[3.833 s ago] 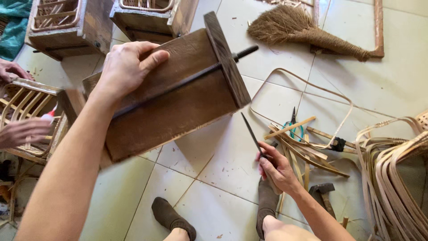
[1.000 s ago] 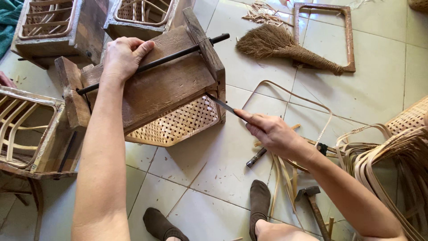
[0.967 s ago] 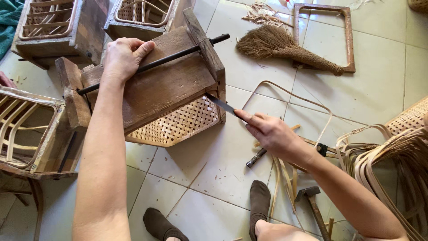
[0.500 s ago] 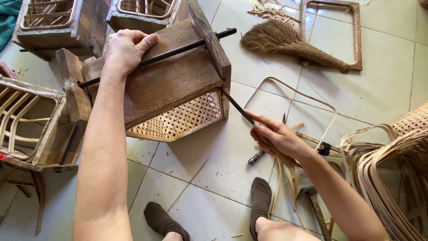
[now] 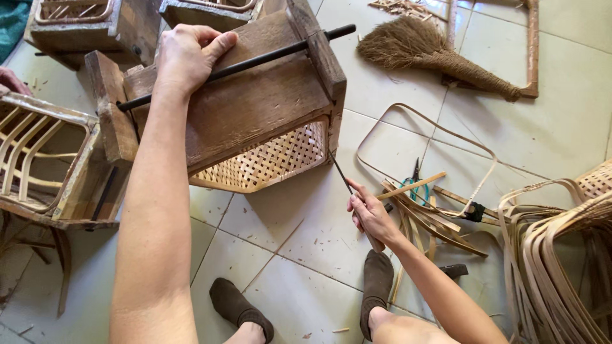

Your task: The person sits on the floor weaving a bamboo basket on a wooden mold. They trim bamboo strips with scissors, tuck and press the woven strips into the basket rim, tap strips tight with a hammer, then lift the finished basket off the mold and set it aside.

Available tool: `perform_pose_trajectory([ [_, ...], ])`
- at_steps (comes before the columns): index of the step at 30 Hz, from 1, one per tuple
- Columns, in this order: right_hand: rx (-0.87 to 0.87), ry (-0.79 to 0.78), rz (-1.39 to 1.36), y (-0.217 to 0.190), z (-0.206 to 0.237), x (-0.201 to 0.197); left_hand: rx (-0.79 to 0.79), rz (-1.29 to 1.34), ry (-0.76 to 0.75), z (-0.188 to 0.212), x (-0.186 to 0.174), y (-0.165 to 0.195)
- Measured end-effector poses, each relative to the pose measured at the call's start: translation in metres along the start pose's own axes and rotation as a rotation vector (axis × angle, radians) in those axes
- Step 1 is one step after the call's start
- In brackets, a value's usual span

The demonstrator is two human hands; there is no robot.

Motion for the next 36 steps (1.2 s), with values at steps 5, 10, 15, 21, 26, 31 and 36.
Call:
perform_pose_trajectory([
  [5,0.028,0.02,-0.026,0.008,-0.005,-0.004,-0.018,0.01,-0.002,0.0,0.002,0.001],
  [10,0.059,0.007,0.011,0.006,-0.007,-0.01,-0.032,-0.025,0.014,0.002,0.002,0.004],
  [15,0.073,0.008,0.017,0.008,-0.01,-0.009,-0.015,-0.028,0.019,0.001,0.0,0.002],
  [21,0.085,0.018,0.077,0.008,-0.015,-0.011,0.009,-0.024,0.039,-0.001,0.003,0.0],
  [26,-0.558,0.157,0.917,-0.001,-0.013,-0.018,-0.038,0.012,0.015,-0.001,0.004,0.001],
  [31,-0.06,0.066,0.329,0.018,-0.015,-0.017,-0.089,0.0,0.008,0.001,0.001,0.002],
  [36,0.312,0.001,-0.273,0.048,-0.031,0.009,-0.079,0.067,0.024,0.004,0.004,0.0],
])
Point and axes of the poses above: each hand's wrist, its own z-axis away from the middle knuckle, its own x-axis out of the palm, y = z × x, the point moved 1 cm from there along -z, towards the middle knuckle, and after that the axes turned 6 degrees about -z, right-handed, at the moved point
